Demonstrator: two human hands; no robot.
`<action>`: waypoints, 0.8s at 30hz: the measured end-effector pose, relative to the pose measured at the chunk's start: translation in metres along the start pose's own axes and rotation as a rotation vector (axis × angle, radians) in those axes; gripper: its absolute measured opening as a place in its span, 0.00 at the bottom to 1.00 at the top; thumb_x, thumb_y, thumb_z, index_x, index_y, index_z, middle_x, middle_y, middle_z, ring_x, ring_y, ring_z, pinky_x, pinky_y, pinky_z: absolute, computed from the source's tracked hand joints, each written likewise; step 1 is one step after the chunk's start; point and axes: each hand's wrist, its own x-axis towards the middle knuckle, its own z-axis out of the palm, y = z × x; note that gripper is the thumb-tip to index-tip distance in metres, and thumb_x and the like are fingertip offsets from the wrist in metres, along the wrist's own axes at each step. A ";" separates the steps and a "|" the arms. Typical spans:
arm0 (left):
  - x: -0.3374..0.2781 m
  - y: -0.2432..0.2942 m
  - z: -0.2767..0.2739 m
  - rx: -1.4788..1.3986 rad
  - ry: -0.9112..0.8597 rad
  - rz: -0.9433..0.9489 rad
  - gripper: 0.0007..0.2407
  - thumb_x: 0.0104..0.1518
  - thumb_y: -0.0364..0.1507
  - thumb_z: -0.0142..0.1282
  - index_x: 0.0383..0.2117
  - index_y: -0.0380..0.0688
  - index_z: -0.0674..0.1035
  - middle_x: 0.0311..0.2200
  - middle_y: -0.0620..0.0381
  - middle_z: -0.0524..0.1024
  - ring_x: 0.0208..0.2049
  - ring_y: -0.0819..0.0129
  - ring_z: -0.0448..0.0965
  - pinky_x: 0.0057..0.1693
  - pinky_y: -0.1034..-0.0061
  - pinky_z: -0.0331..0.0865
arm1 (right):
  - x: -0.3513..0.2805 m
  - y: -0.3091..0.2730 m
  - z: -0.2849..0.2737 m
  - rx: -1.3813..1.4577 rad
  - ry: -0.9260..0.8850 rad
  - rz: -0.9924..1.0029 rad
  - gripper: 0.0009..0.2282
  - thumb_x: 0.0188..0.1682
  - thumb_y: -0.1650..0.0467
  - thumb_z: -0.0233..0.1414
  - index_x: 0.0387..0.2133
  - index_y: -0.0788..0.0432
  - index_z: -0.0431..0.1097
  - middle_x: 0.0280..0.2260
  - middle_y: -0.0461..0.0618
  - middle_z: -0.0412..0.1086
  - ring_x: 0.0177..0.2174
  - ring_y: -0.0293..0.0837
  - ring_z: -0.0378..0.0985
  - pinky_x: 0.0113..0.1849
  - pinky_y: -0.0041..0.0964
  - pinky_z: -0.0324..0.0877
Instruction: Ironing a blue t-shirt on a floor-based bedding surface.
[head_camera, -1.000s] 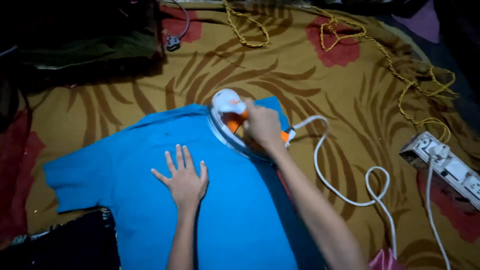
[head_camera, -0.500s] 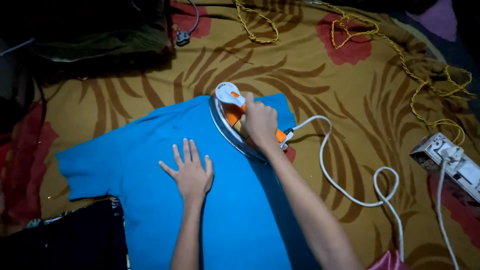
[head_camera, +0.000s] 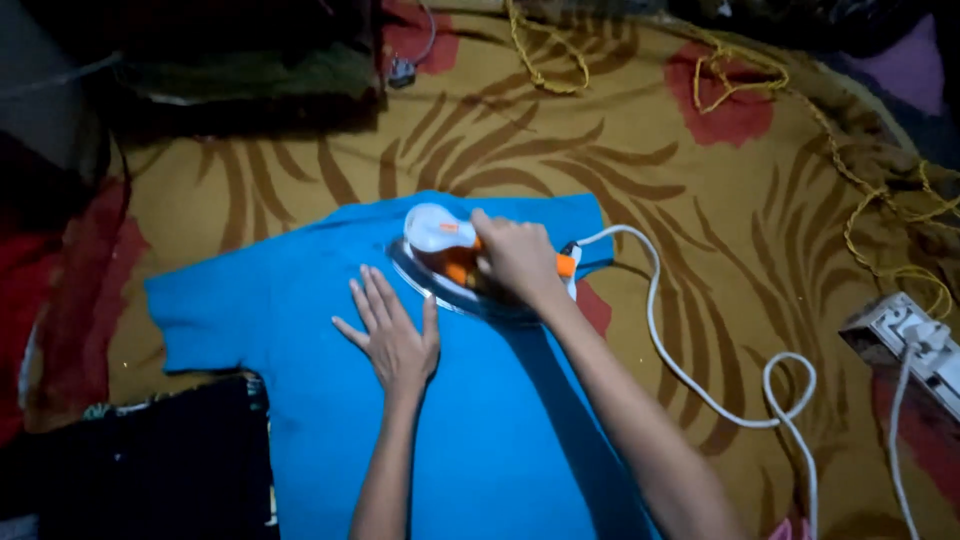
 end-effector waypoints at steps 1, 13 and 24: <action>-0.001 0.001 -0.001 -0.005 -0.007 0.011 0.36 0.66 0.49 0.41 0.71 0.31 0.50 0.74 0.41 0.46 0.74 0.45 0.42 0.69 0.31 0.27 | 0.003 -0.005 0.004 -0.005 0.002 0.012 0.11 0.41 0.70 0.58 0.35 0.57 0.65 0.25 0.56 0.74 0.25 0.60 0.78 0.24 0.57 0.70; 0.000 -0.012 -0.005 -0.393 0.130 -0.069 0.35 0.68 0.49 0.35 0.74 0.36 0.48 0.75 0.43 0.47 0.77 0.46 0.42 0.74 0.39 0.24 | 0.015 -0.018 -0.006 0.008 0.180 0.071 0.15 0.38 0.72 0.57 0.39 0.58 0.65 0.24 0.57 0.73 0.24 0.60 0.77 0.24 0.56 0.68; -0.006 -0.016 -0.003 -0.529 0.269 -0.122 0.35 0.67 0.48 0.36 0.73 0.35 0.46 0.75 0.37 0.46 0.77 0.45 0.41 0.74 0.42 0.24 | 0.038 -0.075 0.018 0.022 0.113 0.144 0.15 0.37 0.69 0.59 0.36 0.59 0.66 0.23 0.59 0.74 0.23 0.60 0.79 0.25 0.57 0.72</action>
